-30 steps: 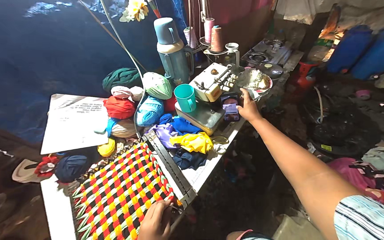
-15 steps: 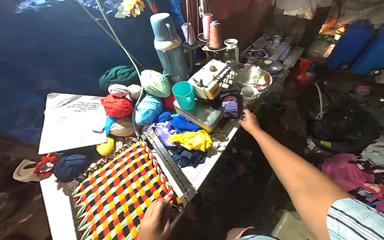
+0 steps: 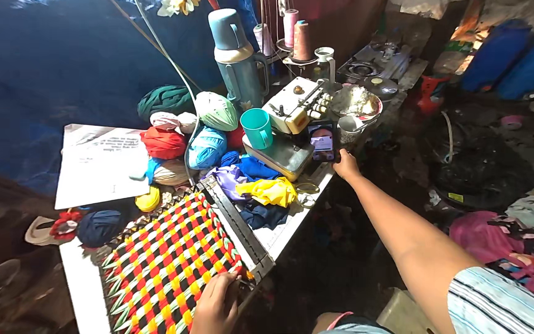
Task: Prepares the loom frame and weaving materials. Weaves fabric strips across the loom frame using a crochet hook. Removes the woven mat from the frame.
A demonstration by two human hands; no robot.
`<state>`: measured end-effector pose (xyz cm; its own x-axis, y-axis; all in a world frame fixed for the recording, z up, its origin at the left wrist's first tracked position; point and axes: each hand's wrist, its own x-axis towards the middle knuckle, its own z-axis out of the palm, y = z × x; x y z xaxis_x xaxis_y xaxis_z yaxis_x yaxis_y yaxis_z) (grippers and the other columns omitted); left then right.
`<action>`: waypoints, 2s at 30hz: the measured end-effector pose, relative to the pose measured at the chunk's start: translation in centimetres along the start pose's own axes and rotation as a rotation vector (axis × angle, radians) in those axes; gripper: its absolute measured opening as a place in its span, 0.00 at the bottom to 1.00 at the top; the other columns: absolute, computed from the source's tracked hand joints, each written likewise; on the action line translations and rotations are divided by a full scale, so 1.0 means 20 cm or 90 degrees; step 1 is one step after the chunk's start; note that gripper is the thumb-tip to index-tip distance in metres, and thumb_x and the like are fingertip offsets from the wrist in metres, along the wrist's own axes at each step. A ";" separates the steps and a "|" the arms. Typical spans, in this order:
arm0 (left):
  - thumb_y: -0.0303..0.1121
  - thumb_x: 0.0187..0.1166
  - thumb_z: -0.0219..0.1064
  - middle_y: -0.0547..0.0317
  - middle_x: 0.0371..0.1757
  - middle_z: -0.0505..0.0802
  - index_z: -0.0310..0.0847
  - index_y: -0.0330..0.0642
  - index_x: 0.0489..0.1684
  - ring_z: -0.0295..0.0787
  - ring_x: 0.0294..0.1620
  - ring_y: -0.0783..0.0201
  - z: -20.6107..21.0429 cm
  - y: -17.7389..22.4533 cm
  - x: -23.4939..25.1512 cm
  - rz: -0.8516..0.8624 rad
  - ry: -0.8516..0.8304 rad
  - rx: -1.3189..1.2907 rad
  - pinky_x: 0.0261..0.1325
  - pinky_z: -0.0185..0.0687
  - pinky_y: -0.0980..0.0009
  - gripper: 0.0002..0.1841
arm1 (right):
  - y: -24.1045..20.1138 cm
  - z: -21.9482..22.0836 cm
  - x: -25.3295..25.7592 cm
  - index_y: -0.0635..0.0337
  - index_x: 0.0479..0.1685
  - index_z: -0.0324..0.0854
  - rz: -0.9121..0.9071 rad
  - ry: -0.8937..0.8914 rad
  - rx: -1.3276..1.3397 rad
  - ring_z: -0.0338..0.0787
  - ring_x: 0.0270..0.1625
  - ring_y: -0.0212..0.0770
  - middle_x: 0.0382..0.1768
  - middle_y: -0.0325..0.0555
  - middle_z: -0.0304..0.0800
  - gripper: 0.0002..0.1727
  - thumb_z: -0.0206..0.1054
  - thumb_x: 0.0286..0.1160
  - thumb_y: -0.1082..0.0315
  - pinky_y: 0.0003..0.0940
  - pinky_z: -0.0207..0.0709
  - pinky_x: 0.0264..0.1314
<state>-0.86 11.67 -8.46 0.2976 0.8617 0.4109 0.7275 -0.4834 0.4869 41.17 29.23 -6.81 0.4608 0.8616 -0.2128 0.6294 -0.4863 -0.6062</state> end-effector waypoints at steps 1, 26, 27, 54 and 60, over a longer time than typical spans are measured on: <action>0.26 0.72 0.68 0.42 0.36 0.95 0.89 0.28 0.37 0.95 0.42 0.49 0.00 0.00 0.00 -0.003 0.000 0.000 0.56 0.89 0.63 0.08 | -0.01 0.00 -0.01 0.76 0.78 0.67 0.001 0.011 0.028 0.80 0.75 0.69 0.70 0.76 0.79 0.32 0.72 0.75 0.75 0.60 0.70 0.79; 0.26 0.73 0.68 0.41 0.38 0.95 0.90 0.27 0.37 0.96 0.43 0.48 0.00 0.00 0.00 -0.013 0.000 -0.001 0.56 0.89 0.60 0.08 | 0.11 0.23 -0.43 0.75 0.69 0.79 -0.443 0.206 0.066 0.89 0.66 0.61 0.65 0.68 0.86 0.22 0.65 0.78 0.71 0.54 0.81 0.71; 0.26 0.73 0.68 0.41 0.38 0.95 0.90 0.28 0.38 0.95 0.43 0.48 0.00 0.00 0.00 -0.012 -0.001 -0.005 0.56 0.89 0.60 0.08 | 0.13 0.30 -0.54 0.70 0.61 0.86 -0.549 0.180 0.049 0.92 0.63 0.57 0.58 0.62 0.92 0.18 0.64 0.78 0.69 0.51 0.84 0.69; 0.27 0.72 0.69 0.49 0.37 0.95 0.92 0.31 0.38 0.95 0.41 0.58 -0.03 -0.01 0.03 -0.076 -0.024 -0.125 0.52 0.90 0.67 0.08 | -0.02 0.89 -1.62 0.59 0.55 0.88 -0.436 -0.080 0.104 0.95 0.51 0.61 0.71 0.75 0.77 0.17 0.75 0.65 0.73 0.47 0.91 0.50; 0.26 0.74 0.68 0.47 0.39 0.96 0.92 0.30 0.40 0.95 0.43 0.58 -0.04 -0.02 0.05 -0.110 -0.054 -0.164 0.54 0.90 0.64 0.08 | -0.09 0.80 -1.68 0.69 0.67 0.80 -0.328 -0.274 0.177 0.87 0.68 0.63 0.63 0.67 0.87 0.18 0.62 0.80 0.75 0.54 0.76 0.75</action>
<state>-1.24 12.64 -7.62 0.2417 0.9390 0.2446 0.5946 -0.3425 0.7274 14.59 3.37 -10.86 -0.1744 0.9800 -0.0957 0.4916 0.0024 -0.8708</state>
